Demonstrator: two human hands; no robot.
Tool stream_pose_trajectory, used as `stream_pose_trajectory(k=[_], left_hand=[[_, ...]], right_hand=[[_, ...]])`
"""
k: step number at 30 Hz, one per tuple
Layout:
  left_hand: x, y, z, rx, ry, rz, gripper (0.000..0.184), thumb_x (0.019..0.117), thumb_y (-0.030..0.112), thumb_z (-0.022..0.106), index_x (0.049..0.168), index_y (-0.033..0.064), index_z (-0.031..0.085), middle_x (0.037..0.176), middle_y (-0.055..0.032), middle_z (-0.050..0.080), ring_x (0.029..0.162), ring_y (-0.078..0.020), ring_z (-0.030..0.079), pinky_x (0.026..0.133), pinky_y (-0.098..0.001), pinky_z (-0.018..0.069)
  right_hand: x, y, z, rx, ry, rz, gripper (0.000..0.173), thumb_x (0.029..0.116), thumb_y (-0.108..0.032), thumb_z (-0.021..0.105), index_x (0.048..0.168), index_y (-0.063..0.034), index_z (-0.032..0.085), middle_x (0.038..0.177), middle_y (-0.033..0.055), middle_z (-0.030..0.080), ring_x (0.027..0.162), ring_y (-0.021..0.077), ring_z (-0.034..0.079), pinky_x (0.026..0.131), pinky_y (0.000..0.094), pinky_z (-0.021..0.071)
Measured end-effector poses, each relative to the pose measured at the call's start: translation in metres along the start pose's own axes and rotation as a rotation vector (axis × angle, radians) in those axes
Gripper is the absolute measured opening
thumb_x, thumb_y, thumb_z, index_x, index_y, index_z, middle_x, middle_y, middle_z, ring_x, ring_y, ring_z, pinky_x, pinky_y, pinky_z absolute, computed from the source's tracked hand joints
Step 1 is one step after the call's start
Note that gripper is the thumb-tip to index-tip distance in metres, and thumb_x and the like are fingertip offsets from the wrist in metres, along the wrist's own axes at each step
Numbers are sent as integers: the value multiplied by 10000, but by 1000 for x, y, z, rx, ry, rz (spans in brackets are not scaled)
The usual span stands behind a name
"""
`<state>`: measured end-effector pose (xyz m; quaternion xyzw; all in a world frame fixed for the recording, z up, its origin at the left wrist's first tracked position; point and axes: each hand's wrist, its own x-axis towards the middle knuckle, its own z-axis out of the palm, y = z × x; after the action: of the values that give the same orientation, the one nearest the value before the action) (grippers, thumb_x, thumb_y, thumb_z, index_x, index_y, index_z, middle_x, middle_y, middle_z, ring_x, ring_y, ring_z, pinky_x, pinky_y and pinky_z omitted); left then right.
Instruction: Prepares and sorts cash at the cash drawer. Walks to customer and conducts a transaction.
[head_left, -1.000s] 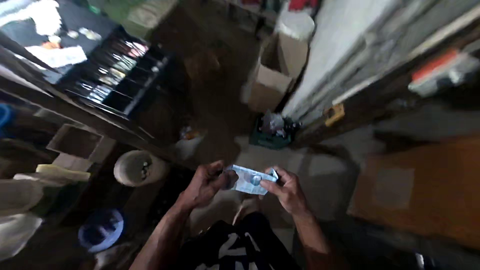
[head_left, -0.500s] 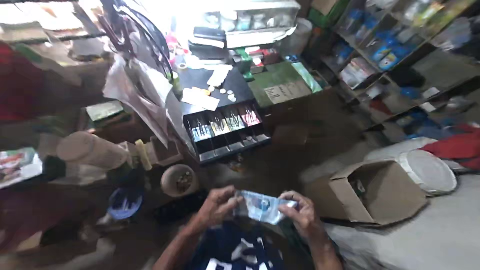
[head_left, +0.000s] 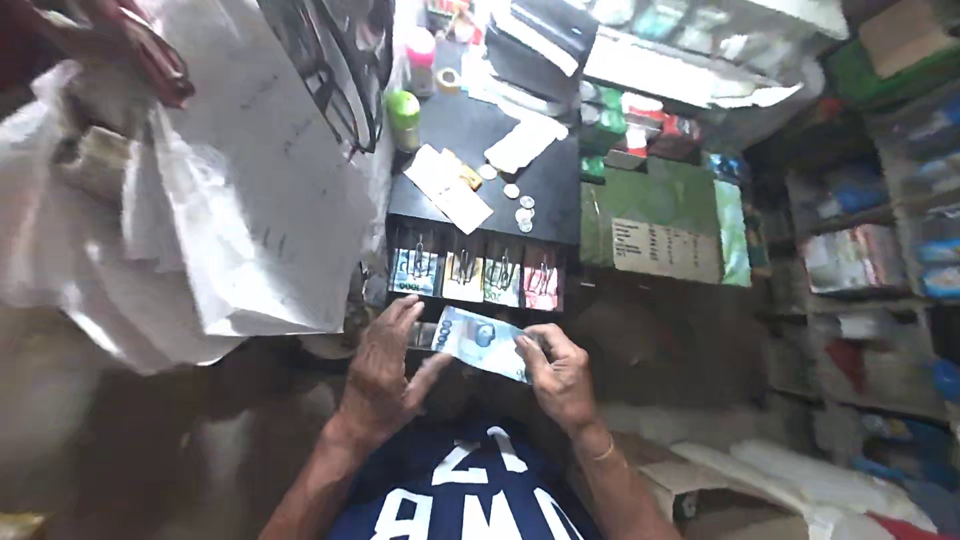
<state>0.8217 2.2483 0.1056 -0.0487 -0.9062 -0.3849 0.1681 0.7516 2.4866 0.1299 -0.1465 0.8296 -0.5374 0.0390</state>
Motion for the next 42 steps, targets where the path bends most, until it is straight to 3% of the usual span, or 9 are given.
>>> stream_pose_trajectory(k=[3,5,8,14,16,22,28,35,42], left_hand=[[16,52,24,195,-32,78,877,903,656,639,1496,30,478,1513,-203,516,1454,-365,428,1191,-605,311],[27,58,50,309,-26,86,677,989,485,599,1490,42,489,1509,-165,537,1453,-343,438,1192,-592,302],[36,38,77,339,91,63,369,1011,84,514,1357,26,626,1375,-158,653,1360,-310,556,1159,-538,382],[48,32,67,-133,-69,-90,326,946,-10,525,1227,-34,689,1139,-152,747,1058,-223,729,952,-385,581],[58,30,57,-337,-146,-189,264,1010,51,526,1209,-28,680,1049,-131,748,952,-138,725,876,-321,592],[65,14,46,-614,-306,-306,257,1049,179,562,1116,-40,678,926,-73,723,825,-44,681,790,-247,576],[81,27,59,-818,213,-513,197,1042,78,523,1056,-24,691,908,-8,743,817,-52,705,803,-262,607],[84,31,65,-749,624,-384,130,984,16,597,1041,27,713,953,55,763,901,-31,719,862,-265,612],[17,10,42,-576,528,-477,116,1004,71,599,987,16,700,896,35,737,803,-40,703,758,-244,612]], right_hand=[[36,9,-4,127,-171,44,144,983,-85,624,1027,31,698,822,30,720,707,21,678,672,197,586],[56,9,-11,263,-272,100,147,965,-70,650,1055,39,687,835,25,716,691,23,666,654,196,582],[77,10,-23,454,-362,248,306,950,-29,661,1240,63,623,842,38,720,609,39,634,573,201,559],[107,25,-53,544,-580,99,289,1036,-69,535,1263,67,652,1047,71,743,811,108,719,721,295,637],[123,26,-60,476,-730,-22,428,982,-90,648,1358,101,570,1217,124,704,994,154,722,869,333,632],[146,22,-27,-110,-476,-297,203,980,-209,663,938,-44,774,872,48,738,790,69,691,766,253,580],[137,9,-13,145,-367,74,285,975,-228,683,1170,-20,670,993,48,722,823,107,705,746,305,619],[97,12,15,505,-448,159,71,913,-31,707,973,5,695,845,3,724,750,57,697,712,246,614],[117,22,-17,406,-324,28,105,934,25,644,1003,16,723,909,11,740,773,54,696,714,233,613]])
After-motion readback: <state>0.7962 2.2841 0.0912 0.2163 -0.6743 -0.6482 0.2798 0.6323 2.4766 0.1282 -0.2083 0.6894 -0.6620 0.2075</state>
